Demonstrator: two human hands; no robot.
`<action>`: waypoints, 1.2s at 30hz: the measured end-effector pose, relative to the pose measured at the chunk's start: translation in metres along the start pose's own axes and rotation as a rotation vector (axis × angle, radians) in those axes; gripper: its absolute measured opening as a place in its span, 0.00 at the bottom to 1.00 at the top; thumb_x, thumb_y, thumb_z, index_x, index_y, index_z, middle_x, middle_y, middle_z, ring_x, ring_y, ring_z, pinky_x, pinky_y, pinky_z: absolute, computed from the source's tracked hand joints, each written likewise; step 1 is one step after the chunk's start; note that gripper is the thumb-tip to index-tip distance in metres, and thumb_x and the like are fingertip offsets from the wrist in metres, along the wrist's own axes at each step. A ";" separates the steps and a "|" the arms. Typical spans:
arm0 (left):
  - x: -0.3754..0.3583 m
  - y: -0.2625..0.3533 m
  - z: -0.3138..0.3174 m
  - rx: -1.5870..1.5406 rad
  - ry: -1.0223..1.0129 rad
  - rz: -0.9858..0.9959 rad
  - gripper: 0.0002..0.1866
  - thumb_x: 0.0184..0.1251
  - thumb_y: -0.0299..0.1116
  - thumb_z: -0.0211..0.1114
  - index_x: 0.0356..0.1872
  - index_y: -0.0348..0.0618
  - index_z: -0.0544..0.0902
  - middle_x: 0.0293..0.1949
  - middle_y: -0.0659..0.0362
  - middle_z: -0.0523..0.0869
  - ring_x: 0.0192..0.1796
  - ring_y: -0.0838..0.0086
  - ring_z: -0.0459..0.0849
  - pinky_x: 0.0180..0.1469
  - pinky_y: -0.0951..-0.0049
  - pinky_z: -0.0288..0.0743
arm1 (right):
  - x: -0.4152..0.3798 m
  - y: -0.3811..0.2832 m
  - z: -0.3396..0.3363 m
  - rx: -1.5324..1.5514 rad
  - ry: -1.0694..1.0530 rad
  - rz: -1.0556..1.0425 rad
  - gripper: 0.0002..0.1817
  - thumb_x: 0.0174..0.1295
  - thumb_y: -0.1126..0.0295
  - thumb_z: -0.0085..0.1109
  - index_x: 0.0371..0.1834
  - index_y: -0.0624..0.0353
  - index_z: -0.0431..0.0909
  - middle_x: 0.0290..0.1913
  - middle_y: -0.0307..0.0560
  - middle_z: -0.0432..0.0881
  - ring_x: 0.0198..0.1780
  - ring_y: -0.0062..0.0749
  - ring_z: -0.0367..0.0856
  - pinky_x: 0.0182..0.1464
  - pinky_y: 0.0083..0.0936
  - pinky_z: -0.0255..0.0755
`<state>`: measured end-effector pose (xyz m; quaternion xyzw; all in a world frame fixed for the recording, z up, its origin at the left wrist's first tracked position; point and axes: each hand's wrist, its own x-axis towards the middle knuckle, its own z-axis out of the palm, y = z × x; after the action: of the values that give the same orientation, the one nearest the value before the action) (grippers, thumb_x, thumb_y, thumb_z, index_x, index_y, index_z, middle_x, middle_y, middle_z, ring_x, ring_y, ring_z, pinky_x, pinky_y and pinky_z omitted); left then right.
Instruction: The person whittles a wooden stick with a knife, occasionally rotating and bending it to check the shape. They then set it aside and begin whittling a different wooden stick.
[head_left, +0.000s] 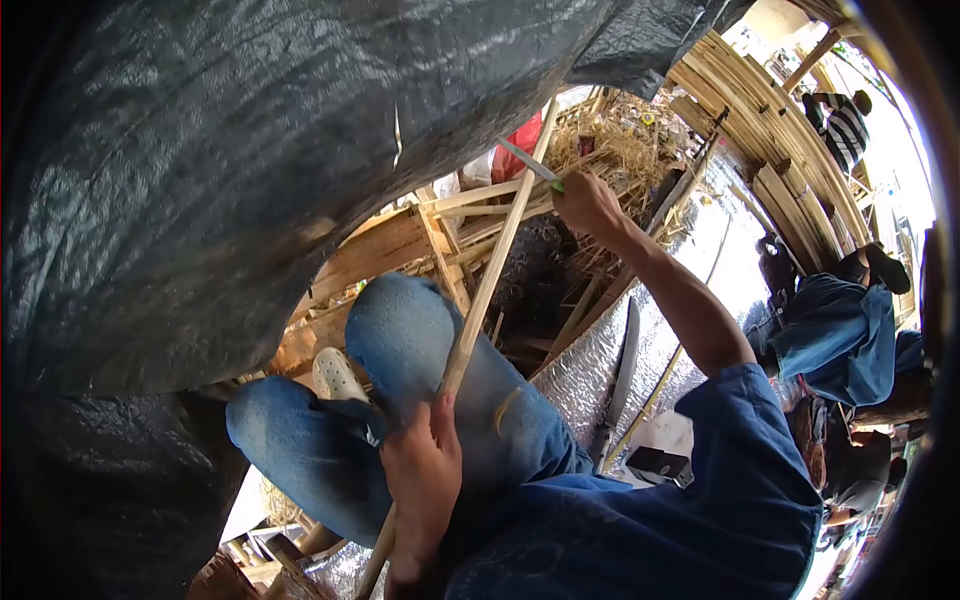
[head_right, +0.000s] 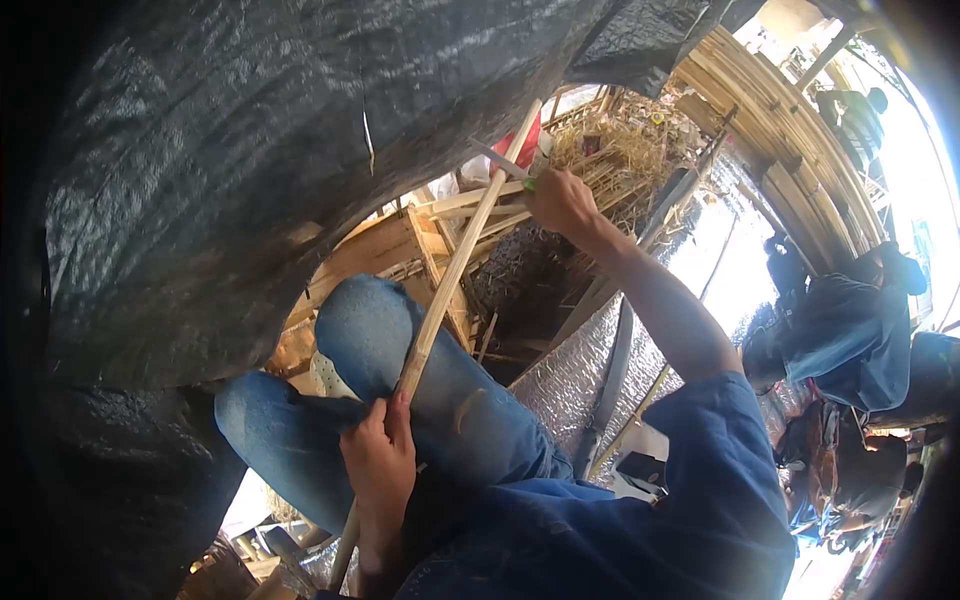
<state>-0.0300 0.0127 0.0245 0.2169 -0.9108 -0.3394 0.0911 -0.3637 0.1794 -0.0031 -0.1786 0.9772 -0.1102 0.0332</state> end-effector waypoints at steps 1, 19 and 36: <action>0.000 -0.006 0.001 -0.054 0.003 0.006 0.20 0.71 0.38 0.57 0.19 0.37 0.74 0.15 0.48 0.77 0.19 0.52 0.79 0.21 0.61 0.66 | -0.001 -0.002 -0.005 -0.001 0.021 -0.001 0.11 0.63 0.71 0.46 0.27 0.59 0.78 0.09 0.38 0.61 0.08 0.23 0.61 0.08 0.22 0.57; -0.068 -0.021 -0.053 -0.020 -0.136 -0.223 0.18 0.70 0.36 0.57 0.21 0.35 0.77 0.13 0.54 0.77 0.15 0.68 0.78 0.20 0.71 0.64 | 0.004 -0.009 0.041 0.107 0.081 -0.084 0.15 0.57 0.61 0.58 0.23 0.64 0.81 0.18 0.57 0.79 0.23 0.44 0.82 0.23 0.39 0.75; -0.107 -0.039 -0.040 -0.241 -0.204 -0.452 0.15 0.71 0.35 0.56 0.27 0.35 0.79 0.16 0.58 0.77 0.20 0.79 0.76 0.23 0.76 0.66 | -0.038 -0.017 0.052 0.186 -0.067 0.014 0.16 0.57 0.63 0.53 0.27 0.67 0.80 0.25 0.64 0.81 0.30 0.55 0.83 0.32 0.45 0.77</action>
<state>0.0910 0.0120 0.0273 0.3666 -0.7968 -0.4772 -0.0541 -0.3168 0.1665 -0.0492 -0.1715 0.9623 -0.1941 0.0828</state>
